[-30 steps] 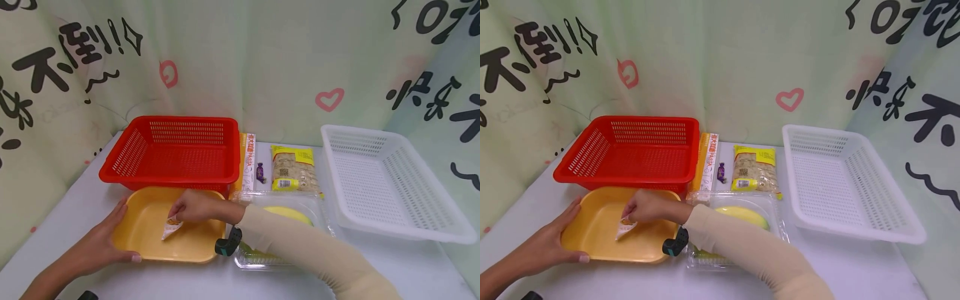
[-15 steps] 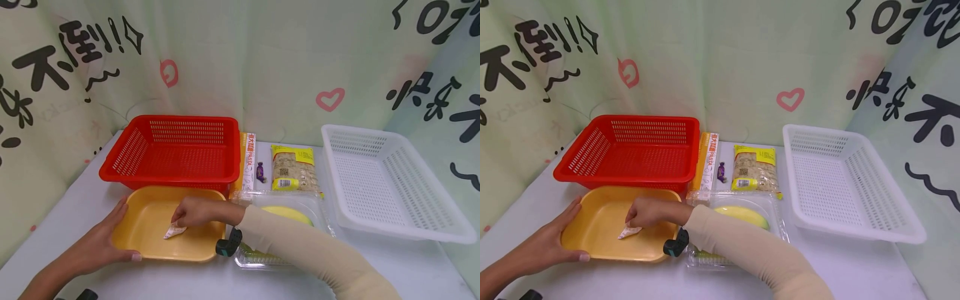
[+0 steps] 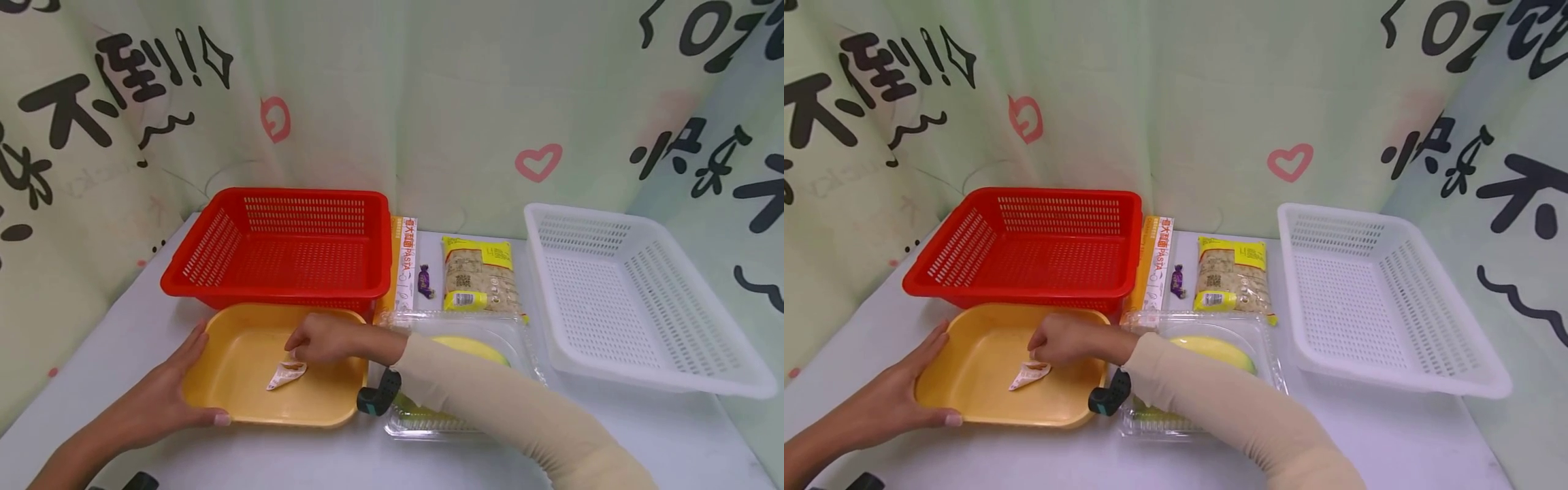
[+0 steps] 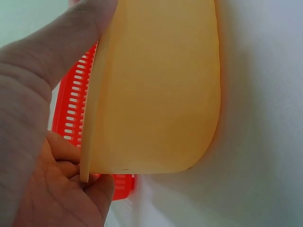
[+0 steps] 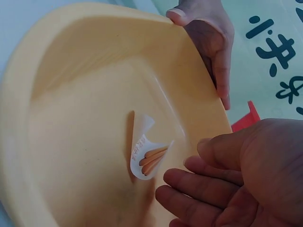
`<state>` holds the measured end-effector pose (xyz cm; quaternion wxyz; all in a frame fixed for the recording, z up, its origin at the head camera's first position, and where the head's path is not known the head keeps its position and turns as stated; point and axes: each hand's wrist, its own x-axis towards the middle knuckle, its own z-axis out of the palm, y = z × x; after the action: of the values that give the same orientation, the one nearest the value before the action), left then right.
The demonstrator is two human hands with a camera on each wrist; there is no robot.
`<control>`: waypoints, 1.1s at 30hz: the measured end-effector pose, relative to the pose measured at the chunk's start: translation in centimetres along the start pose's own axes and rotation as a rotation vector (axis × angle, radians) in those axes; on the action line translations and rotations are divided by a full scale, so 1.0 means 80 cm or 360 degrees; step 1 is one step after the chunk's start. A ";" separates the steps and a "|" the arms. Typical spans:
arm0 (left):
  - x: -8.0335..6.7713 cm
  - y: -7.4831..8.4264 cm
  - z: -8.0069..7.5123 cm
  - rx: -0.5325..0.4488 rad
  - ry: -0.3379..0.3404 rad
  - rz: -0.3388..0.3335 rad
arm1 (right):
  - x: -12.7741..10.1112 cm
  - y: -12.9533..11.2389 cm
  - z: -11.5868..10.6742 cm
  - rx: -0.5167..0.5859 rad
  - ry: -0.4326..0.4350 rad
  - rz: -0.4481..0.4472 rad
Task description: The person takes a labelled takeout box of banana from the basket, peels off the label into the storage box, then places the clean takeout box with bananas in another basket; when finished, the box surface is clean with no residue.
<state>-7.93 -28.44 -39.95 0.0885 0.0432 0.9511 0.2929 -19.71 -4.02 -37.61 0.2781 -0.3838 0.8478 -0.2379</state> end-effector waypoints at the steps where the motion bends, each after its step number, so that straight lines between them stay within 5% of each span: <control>1: 0.000 0.000 0.000 -0.0002 -0.0001 0.0000 | -0.001 0.001 -0.001 0.0010 0.0005 -0.0009; 22: 0.001 0.009 -0.005 0.0049 0.0065 0.0069 | -0.050 0.005 -0.036 0.0335 0.0106 -0.0205; 33: 0.011 0.061 0.006 -0.0112 0.0047 0.0172 | -0.097 0.012 -0.047 0.0431 0.0151 -0.0249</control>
<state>-8.59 -24.02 -37.72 0.0599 0.0870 0.9376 0.3312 -18.38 3.36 -33.18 0.2676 -0.3959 0.7877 -0.3888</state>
